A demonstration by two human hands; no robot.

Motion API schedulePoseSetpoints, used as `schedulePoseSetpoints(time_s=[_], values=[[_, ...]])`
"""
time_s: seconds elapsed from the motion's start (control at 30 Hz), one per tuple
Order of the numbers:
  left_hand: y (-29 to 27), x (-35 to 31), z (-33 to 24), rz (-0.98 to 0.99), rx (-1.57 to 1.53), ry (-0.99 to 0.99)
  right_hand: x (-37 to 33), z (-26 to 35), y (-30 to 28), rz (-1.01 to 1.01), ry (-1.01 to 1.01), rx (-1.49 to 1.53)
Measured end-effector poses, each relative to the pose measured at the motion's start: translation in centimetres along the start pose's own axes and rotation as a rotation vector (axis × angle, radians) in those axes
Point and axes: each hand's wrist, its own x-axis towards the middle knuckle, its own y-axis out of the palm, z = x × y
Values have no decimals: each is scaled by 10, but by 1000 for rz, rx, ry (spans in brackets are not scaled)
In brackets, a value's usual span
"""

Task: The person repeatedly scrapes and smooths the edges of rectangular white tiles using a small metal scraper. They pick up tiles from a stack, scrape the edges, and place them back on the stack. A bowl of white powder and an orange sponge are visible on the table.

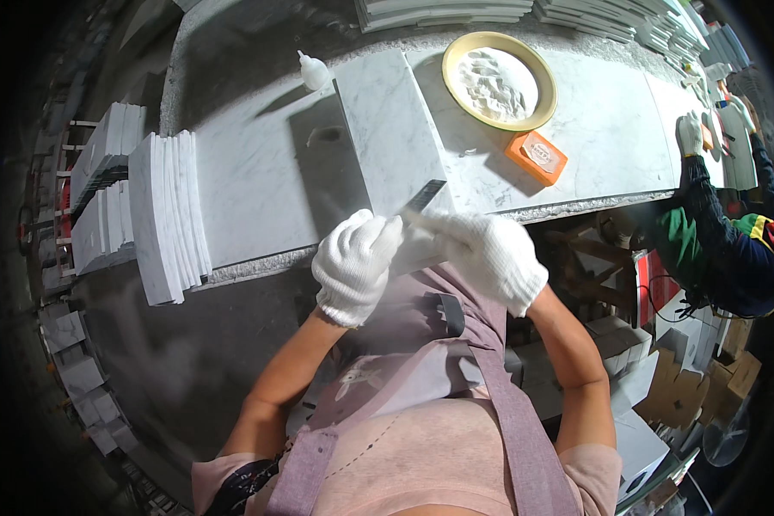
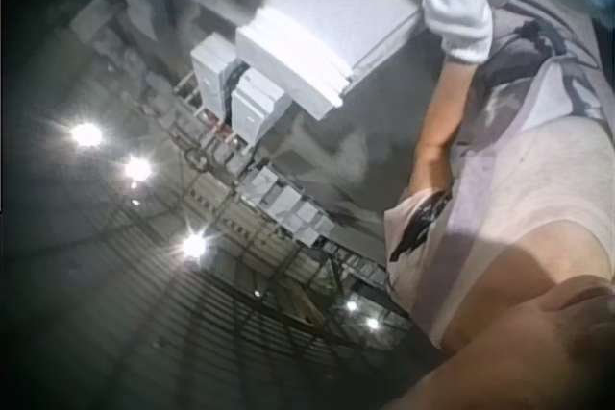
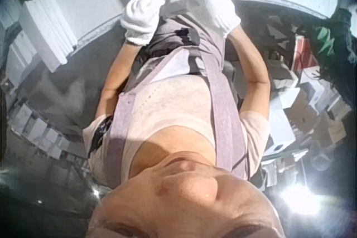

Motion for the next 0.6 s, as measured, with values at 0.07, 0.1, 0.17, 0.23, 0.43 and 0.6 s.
schedulePoseSetpoints(time_s=[0.07,0.1,0.17,0.23,0.43,0.6], values=[[0,-1,0,4,-39,-18,2,-3,-2,-220,108,59],[-1,-2,0,8,-51,-30,4,-5,-2,-221,148,-73],[-3,-5,-2,124,-29,-85,6,-5,-3,-8,135,-188],[-3,-7,-3,171,-27,-114,10,-6,-6,32,45,-117],[-2,-11,-3,110,-42,-134,1,0,-3,77,39,-135],[4,-15,-1,-1,-21,-147,-2,1,6,-193,206,60]])
